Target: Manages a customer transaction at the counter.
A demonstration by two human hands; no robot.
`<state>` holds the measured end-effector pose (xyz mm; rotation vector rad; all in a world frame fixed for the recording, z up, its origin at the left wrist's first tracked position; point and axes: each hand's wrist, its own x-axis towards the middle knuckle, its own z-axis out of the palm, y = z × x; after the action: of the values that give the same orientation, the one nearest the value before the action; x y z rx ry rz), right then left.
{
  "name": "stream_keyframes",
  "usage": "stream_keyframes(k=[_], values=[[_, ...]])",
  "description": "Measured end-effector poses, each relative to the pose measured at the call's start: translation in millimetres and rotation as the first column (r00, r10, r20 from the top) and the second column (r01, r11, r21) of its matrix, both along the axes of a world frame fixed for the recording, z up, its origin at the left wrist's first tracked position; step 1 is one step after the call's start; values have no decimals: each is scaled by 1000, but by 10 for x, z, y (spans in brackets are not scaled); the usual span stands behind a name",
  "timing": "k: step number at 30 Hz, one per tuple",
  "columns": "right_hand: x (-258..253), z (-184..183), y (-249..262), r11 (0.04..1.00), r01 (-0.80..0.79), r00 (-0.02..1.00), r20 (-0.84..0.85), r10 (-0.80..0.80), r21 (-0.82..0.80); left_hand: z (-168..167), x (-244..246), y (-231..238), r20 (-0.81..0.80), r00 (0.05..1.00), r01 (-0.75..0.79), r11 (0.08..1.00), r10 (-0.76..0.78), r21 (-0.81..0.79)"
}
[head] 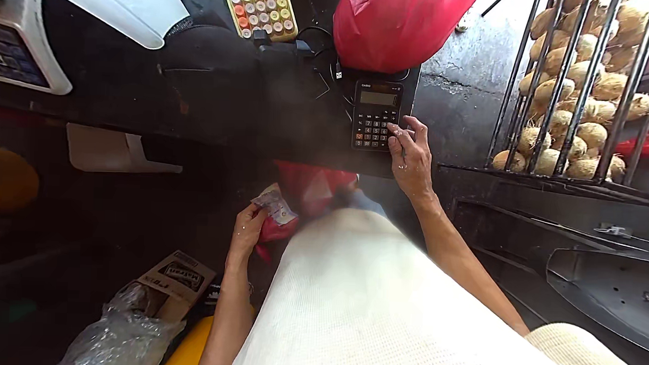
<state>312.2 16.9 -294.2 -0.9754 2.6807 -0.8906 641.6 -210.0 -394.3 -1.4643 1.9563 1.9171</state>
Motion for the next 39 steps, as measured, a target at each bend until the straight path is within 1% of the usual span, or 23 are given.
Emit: stream_keyframes(k=[3, 6, 9, 12, 14, 17, 19, 20, 22, 26, 29, 32, 34, 39], values=[[-112, -38, -42, 1000, 6, 1000, 1, -6, -11, 45, -127, -78, -11, 1000, -20, 999, 20, -38], [-98, -33, -131, 998, -25, 999, -33, 27, 50, -19, -180, -96, -14, 1000, 0, 999, -1, -35], [-25, 21, -168, 987, -52, 997, -53, 60, 152, -76, -205, -68, 5, 1000, 31, 999, -31, -12], [2, 22, -158, 988, 12, 996, -93, 3, 157, -94, -222, -54, 13, 998, 55, 998, -55, -3], [11, 8, -130, 985, 38, 997, -74, -26, 166, -79, -221, -42, 20, 998, 56, 998, -56, 8], [-1, 81, -86, 996, 73, 997, 10, -74, 44, -80, -238, -70, 20, 998, 68, 998, -68, -3], [-6, 99, 11, 989, 141, 987, 82, -137, -50, -78, -227, -95, 19, 998, 67, 998, -67, -9], [-12, 72, 70, 984, 162, 982, 107, -154, -79, -87, -223, -114, 19, 998, 65, 998, -65, -11], [-6, -12, 181, 985, 142, 986, 106, -131, -99, -119, -211, -147, 25, 997, 77, 997, -77, -19], [-20, -5, 217, 999, 32, 999, 39, -31, -24, -130, -253, -209, 51, 988, 148, 988, -146, -43], [-30, -5, 188, 1000, 1, 1000, -15, -1, 18, -103, -320, -247, 54, 983, 179, 982, -176, -55], [36, -46, 174, 994, 8, 994, -113, 5, 113, -93, -351, -286, 52, 983, 181, 982, -179, -52], [69, -62, 162, 984, 27, 990, -143, -2, 175, -86, -347, -303, 52, 983, 178, 983, -175, -46], [126, -61, 164, 986, 37, 990, -137, -14, 160, -105, -317, -323, 28, 981, 191, 980, -190, -52]])
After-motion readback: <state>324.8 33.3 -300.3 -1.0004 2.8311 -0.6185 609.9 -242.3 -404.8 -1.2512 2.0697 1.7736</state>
